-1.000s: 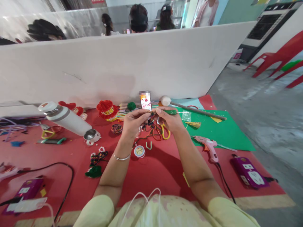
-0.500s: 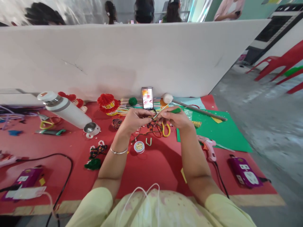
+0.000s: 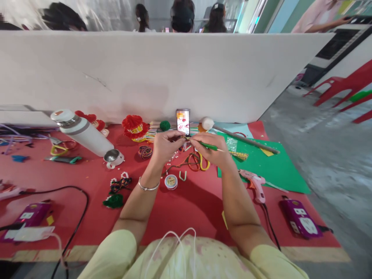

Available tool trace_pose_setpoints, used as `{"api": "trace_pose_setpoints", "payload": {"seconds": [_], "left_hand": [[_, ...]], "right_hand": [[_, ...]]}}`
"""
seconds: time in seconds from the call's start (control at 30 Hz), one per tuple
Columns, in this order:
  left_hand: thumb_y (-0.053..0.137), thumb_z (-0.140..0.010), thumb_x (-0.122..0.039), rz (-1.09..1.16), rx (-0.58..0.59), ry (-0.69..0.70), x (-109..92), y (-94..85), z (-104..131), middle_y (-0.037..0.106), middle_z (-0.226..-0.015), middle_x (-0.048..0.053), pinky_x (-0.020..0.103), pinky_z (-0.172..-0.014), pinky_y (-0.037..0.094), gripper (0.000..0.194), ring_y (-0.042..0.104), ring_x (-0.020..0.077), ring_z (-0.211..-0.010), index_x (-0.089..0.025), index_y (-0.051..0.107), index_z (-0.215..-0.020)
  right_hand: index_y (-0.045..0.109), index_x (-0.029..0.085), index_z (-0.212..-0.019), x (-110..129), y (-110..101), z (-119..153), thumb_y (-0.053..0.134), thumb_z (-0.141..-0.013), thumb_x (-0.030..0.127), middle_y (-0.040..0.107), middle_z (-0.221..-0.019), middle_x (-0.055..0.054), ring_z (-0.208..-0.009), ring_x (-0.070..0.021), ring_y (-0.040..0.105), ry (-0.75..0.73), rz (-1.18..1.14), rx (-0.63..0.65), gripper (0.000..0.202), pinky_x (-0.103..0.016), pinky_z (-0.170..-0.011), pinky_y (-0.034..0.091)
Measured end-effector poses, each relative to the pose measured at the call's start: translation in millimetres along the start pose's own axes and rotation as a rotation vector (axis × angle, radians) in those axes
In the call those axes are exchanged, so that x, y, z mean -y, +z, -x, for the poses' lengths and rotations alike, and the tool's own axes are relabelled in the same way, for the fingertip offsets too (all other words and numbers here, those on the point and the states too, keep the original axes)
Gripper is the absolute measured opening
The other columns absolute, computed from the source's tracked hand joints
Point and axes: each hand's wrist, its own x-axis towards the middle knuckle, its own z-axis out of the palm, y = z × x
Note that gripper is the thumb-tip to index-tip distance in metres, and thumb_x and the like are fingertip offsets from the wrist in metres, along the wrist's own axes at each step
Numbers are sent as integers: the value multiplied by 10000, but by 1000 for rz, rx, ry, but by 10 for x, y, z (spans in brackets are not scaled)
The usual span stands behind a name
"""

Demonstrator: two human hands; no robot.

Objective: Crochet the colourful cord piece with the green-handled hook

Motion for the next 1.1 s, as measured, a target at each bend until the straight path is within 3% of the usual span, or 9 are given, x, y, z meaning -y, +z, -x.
{"api": "trace_pose_setpoints", "payload": {"seconds": [0.13, 0.23, 0.33, 0.43, 0.57, 0.8, 0.93, 1.03, 1.1], "left_hand": [[896, -652, -200, 111, -149, 11, 1, 61, 11, 800, -806, 41, 271, -654, 569, 156, 696, 147, -695, -183, 854, -802], [902, -646, -214, 248, -173, -46, -40, 95, 39, 757, -722, 9, 236, -565, 522, 227, 639, 111, -599, -183, 852, -866], [915, -606, -213, 419, -28, -234, -108, 65, 45, 723, -654, 3, 218, -494, 472, 316, 608, 98, -524, -164, 848, -911], [932, -564, -189, 557, 190, -403, -171, -31, 13, 749, -690, 34, 232, -553, 534, 346, 651, 110, -558, -145, 851, -898], [921, -571, -167, 595, 392, -480, -193, -146, -31, 745, -679, 39, 243, -577, 548, 303, 629, 100, -547, -156, 858, -867], [842, -609, -131, 205, 311, -271, -149, -197, -25, 762, -673, 54, 234, -493, 446, 226, 588, 102, -517, -169, 878, -829], [823, -591, -119, 186, 483, -292, -148, -194, -21, 806, -768, 83, 253, -519, 476, 246, 645, 140, -591, -186, 884, -819], [886, -568, -148, 334, 554, -391, -133, -139, -12, 792, -737, 76, 253, -497, 475, 242, 645, 137, -561, -189, 879, -806], [924, -579, -182, 443, 476, -438, -117, -87, -3, 762, -682, 48, 239, -469, 454, 258, 617, 115, -513, -196, 876, -832]], "right_hand": [[740, 292, -1291, -38, 159, 39, 631, -1016, 238, 790, -1292, -90, -1163, -252, 756, -198, 264, -17, 301, -453, -1019, 618], [677, 286, -1397, -92, 274, 70, 639, -1006, 184, 770, -1338, -115, -1196, -268, 744, -288, 406, -106, 406, -464, -1038, 617], [676, 294, -1402, -129, 322, 78, 693, -971, 159, 788, -1266, -110, -1161, -258, 750, -387, 410, -218, 451, -427, -996, 633], [716, 354, -1334, -145, 274, 58, 730, -957, 194, 801, -1188, -63, -1093, -232, 761, -417, 286, -237, 410, -408, -938, 641], [763, 389, -1253, -141, 125, 11, 788, -922, 269, 810, -1198, -34, -1093, -237, 761, -376, 90, -141, 353, -419, -916, 646], [823, 354, -1124, 61, -120, 17, 741, -953, 294, 855, -1115, -23, -1054, -238, 794, -133, -16, 95, 200, -452, -956, 640], [861, 326, -973, 37, -181, 62, 766, -927, 398, 860, -971, -36, -960, -247, 797, 104, -240, 166, 128, -444, -904, 646], [862, 285, -835, -140, -89, 66, 800, -859, 562, 829, -843, -58, -802, -240, 770, 246, -508, 112, 285, -415, -760, 647], [856, 303, -858, -242, 33, 46, 758, -850, 667, 817, -891, -54, -729, -210, 735, 236, -618, -35, 377, -394, -691, 632]]}}
